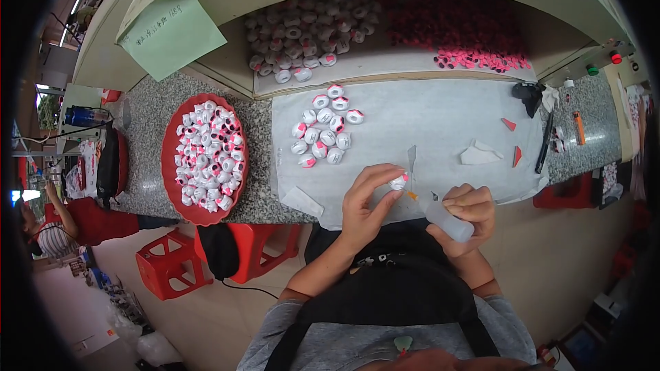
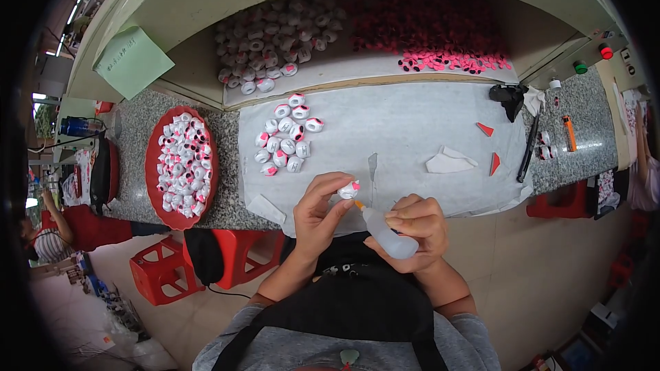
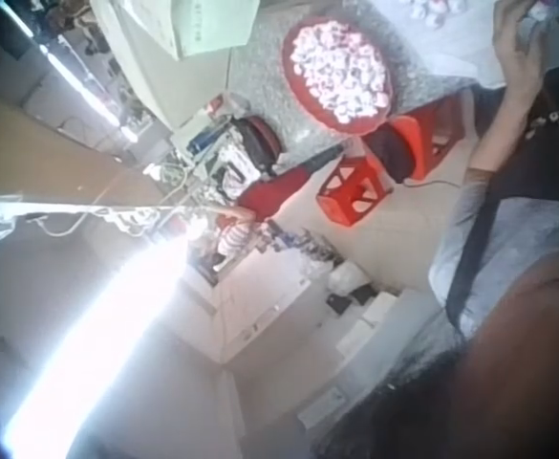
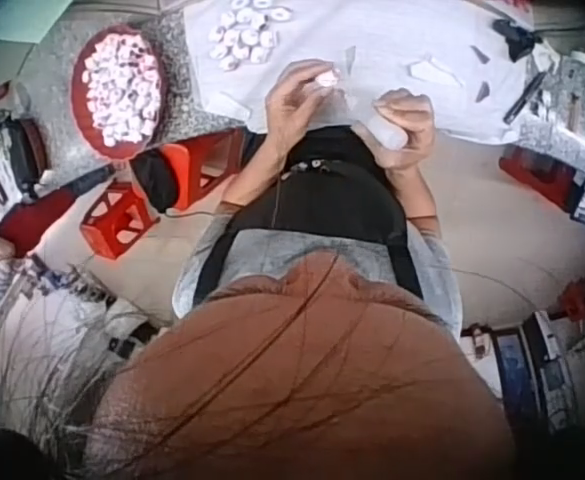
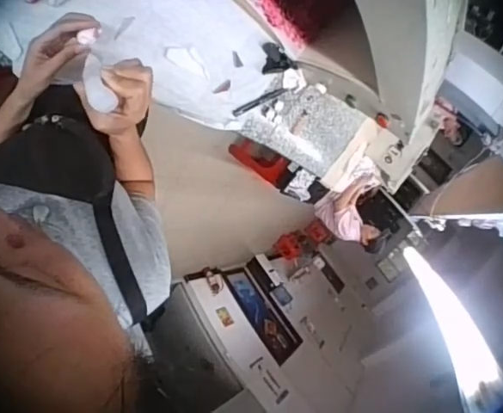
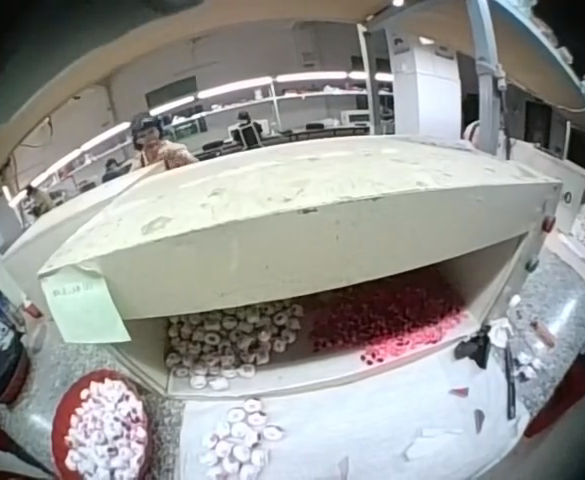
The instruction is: Assembling small toy components using a glue bottle at a factory workstation.
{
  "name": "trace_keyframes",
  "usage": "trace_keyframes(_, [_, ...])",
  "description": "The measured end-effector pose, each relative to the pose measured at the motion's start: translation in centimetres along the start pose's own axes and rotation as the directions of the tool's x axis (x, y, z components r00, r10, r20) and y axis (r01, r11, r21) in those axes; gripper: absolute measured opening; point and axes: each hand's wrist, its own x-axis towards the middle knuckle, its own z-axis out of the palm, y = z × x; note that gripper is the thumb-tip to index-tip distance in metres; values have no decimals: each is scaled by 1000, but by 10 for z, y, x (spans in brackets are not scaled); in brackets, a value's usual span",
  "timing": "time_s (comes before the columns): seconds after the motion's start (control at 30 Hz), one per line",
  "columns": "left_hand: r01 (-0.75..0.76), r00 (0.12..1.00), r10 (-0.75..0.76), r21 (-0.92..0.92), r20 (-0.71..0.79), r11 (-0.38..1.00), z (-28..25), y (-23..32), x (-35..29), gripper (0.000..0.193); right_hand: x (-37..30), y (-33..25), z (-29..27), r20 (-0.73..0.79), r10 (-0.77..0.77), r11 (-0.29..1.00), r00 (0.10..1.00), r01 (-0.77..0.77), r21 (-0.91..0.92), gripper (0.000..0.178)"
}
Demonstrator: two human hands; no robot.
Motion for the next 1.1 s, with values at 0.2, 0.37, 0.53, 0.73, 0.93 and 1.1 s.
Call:
trace_keyframes(0.2, [3, 998, -4, -20, -59, 1000, -8, 6, 5, 31, 9, 3, -15, -24, 83, 996, 996, -84, -5, 36])
trace_keyframes(0.37, [24, 955, -74, -174, -287, 984, -35, 4, 5, 35, 48, 20, -29, 12, 415, 902, 910, -413, 124, 28])
trace_keyframes(0.53, [-10, 947, -53, -197, -316, 980, -42, 10, 5, 36, 101, 72, -32, 199, 539, 841, 818, -515, -164, 25])
trace_keyframes(0.73, [-25, 944, -44, -204, -327, 979, -47, 16, 2, 33, 156, 149, 0, 332, 360, 596, 872, 59, -801, 23])
trace_keyframes(0.93, [-37, 922, -54, -226, -383, 973, -55, 20, -6, 34, 169, 152, -2, 485, 100, 636, 869, 319, -703, 26])
trace_keyframes(1.1, [-31, 926, -72, -264, -371, 964, -52, 11, -3, 34, 140, 86, 6, 265, 455, 762, 850, -218, -609, 12])
